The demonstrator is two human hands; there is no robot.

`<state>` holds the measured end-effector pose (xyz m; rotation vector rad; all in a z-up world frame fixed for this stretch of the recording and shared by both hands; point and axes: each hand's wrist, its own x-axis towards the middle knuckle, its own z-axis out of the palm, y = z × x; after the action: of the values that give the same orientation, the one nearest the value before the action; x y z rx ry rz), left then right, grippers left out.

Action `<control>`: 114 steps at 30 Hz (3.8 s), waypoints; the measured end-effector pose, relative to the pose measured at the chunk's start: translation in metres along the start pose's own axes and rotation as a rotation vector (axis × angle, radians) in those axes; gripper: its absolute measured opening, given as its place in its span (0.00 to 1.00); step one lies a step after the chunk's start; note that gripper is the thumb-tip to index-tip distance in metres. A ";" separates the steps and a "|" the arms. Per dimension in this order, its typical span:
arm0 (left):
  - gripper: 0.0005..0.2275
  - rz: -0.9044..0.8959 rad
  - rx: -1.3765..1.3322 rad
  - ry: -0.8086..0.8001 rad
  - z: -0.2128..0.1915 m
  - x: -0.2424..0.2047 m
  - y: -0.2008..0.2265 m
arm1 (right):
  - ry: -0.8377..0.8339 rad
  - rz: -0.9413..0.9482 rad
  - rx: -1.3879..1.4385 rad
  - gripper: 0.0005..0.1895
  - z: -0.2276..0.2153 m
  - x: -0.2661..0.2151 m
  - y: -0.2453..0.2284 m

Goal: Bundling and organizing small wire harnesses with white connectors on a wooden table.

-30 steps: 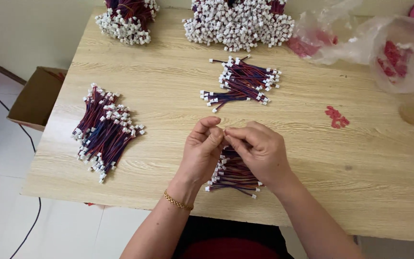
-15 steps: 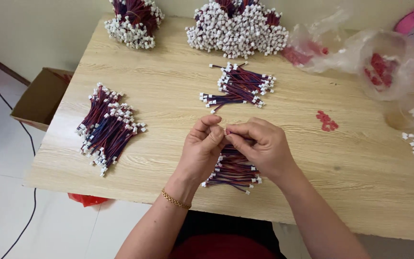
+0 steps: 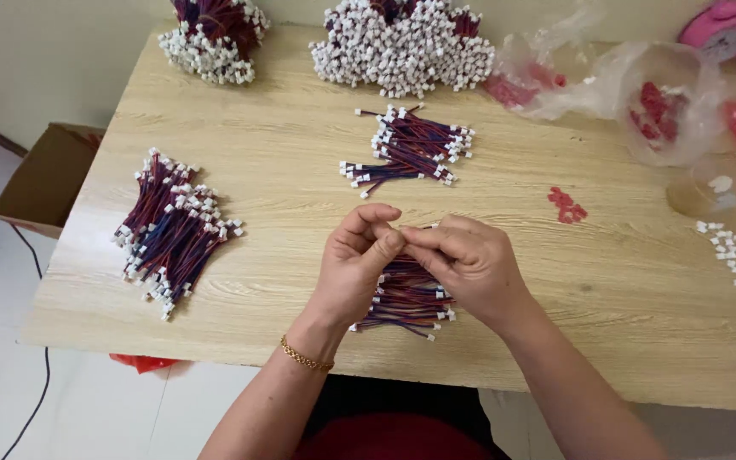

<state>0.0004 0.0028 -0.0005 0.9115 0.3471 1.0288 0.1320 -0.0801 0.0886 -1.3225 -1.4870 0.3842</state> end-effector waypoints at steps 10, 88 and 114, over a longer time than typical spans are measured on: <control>0.14 -0.082 0.130 -0.070 -0.019 0.009 0.016 | -0.166 0.099 0.126 0.08 0.003 0.005 0.018; 0.08 -0.057 0.468 0.324 -0.059 0.027 -0.015 | 0.237 0.342 0.282 0.09 -0.019 -0.021 0.099; 0.13 -0.077 0.288 0.214 -0.022 0.008 0.013 | 0.032 -0.148 -0.444 0.05 0.022 0.022 0.018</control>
<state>-0.0173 0.0229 -0.0017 1.0385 0.7186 1.0233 0.1267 -0.0466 0.0762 -1.5371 -1.6914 -0.0705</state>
